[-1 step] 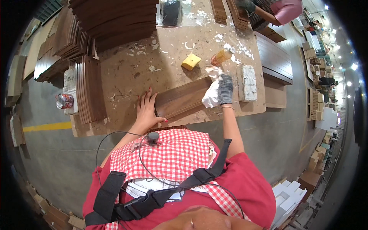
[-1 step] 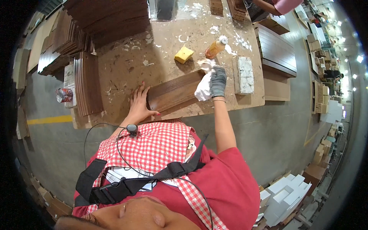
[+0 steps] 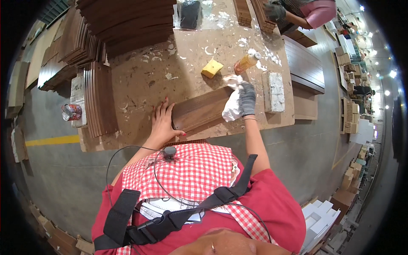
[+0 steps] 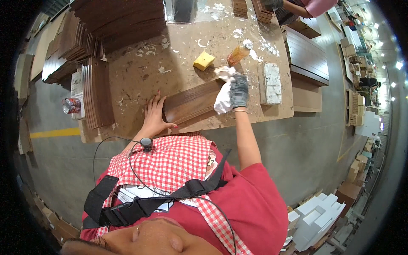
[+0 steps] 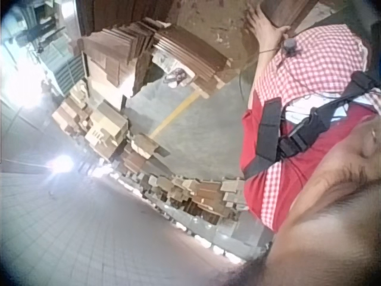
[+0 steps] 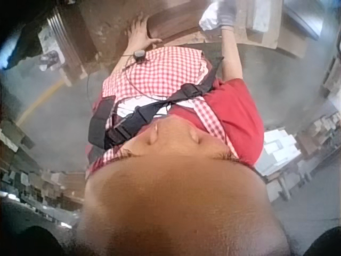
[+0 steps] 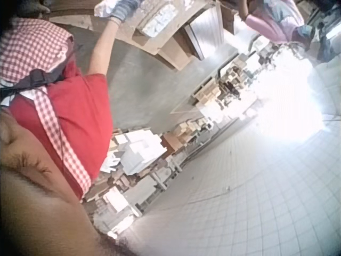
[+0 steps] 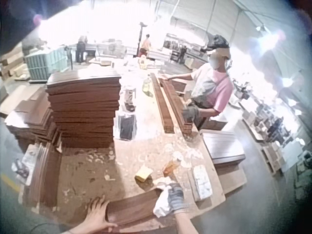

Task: The person polishes wooden planks one at a time using a cloth and sponge, wiping the surfaces and edges of each plank before stacking them.

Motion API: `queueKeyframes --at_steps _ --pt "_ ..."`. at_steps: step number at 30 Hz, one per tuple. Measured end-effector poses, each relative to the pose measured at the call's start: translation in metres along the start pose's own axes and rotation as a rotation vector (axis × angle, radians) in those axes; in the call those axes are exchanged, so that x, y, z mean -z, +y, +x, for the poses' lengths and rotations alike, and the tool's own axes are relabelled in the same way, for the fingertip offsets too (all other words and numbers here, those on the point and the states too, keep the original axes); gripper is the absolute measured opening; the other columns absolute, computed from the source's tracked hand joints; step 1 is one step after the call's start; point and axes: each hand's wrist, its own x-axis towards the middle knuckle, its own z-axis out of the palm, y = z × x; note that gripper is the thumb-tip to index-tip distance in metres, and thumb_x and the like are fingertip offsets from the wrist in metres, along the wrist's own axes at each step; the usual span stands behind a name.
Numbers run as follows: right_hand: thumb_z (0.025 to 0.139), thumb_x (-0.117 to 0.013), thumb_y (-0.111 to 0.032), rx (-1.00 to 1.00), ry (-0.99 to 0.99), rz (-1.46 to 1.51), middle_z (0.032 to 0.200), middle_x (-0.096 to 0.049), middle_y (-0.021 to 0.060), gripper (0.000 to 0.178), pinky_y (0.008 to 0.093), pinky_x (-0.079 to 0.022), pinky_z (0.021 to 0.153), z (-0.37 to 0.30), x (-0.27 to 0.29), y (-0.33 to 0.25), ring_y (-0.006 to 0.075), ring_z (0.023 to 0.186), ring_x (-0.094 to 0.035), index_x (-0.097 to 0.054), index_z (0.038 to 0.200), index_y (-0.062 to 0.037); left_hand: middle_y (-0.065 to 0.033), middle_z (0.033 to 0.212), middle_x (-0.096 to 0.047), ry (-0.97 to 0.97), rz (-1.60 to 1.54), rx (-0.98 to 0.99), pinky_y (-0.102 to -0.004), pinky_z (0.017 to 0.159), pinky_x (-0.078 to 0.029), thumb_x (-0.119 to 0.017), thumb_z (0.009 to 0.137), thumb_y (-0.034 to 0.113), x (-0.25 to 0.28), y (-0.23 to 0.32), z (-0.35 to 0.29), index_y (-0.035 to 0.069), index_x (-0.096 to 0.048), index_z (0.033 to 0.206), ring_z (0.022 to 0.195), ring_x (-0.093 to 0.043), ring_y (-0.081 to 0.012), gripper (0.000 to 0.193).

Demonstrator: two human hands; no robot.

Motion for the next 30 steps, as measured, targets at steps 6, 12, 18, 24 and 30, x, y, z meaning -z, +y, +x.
queueKeyframes --at_steps 6,12,18,24,30 --pt "0.082 -0.059 -0.010 0.042 -0.065 -0.199 0.103 -0.065 0.0175 0.019 0.0411 -0.045 0.093 -0.002 -0.014 -0.017 0.0345 0.102 -0.059 -0.068 0.097 -0.0038 -0.0126 0.156 -0.015 -0.037 0.013 0.027 -0.0556 0.117 -0.011 -0.090 0.052 0.044 0.000 0.001 -0.002 0.010 -0.028 0.147 0.142 -0.016 -0.0361 0.119" --pt "0.086 -0.057 -0.012 -0.075 0.091 -0.333 0.095 -0.065 0.0201 0.019 0.0430 -0.047 0.084 0.013 0.037 0.045 0.0377 0.092 -0.060 -0.068 0.096 -0.0015 -0.0141 0.156 -0.014 -0.011 0.032 0.011 -0.0561 0.117 -0.009 -0.090 0.051 0.045 0.004 0.001 -0.007 0.012 -0.026 0.149 0.142 -0.015 -0.0381 0.121" --pt "0.077 -0.059 0.001 0.020 0.117 -0.216 0.115 -0.063 0.0182 0.025 0.0402 -0.044 0.096 0.002 0.091 0.010 0.0337 0.108 -0.058 -0.071 0.099 -0.0026 -0.0148 0.157 -0.009 0.014 -0.059 0.058 -0.0560 0.117 -0.008 -0.089 0.053 0.046 0.012 -0.024 -0.020 0.016 -0.020 0.152 0.143 -0.012 -0.0413 0.124" --pt "0.080 -0.049 0.010 0.263 -0.255 0.061 0.115 -0.065 0.0131 0.030 0.0351 -0.047 0.096 -0.011 0.081 -0.049 0.0278 0.107 -0.060 -0.069 0.100 -0.0001 -0.0147 0.157 -0.010 0.152 -0.023 -0.016 -0.0536 0.118 -0.006 -0.088 0.053 0.046 0.013 -0.045 -0.025 0.009 -0.026 0.150 0.144 -0.010 -0.0402 0.120" --pt "0.074 -0.055 0.003 0.313 -0.334 0.166 0.099 -0.065 0.0155 0.026 0.0400 -0.049 0.085 -0.030 0.011 -0.061 0.0337 0.095 -0.060 -0.066 0.097 -0.0039 -0.0147 0.156 -0.014 0.082 -0.022 -0.081 -0.0526 0.119 -0.004 -0.088 0.054 0.045 0.004 -0.029 -0.021 0.007 -0.028 0.148 0.143 -0.014 -0.0362 0.118"
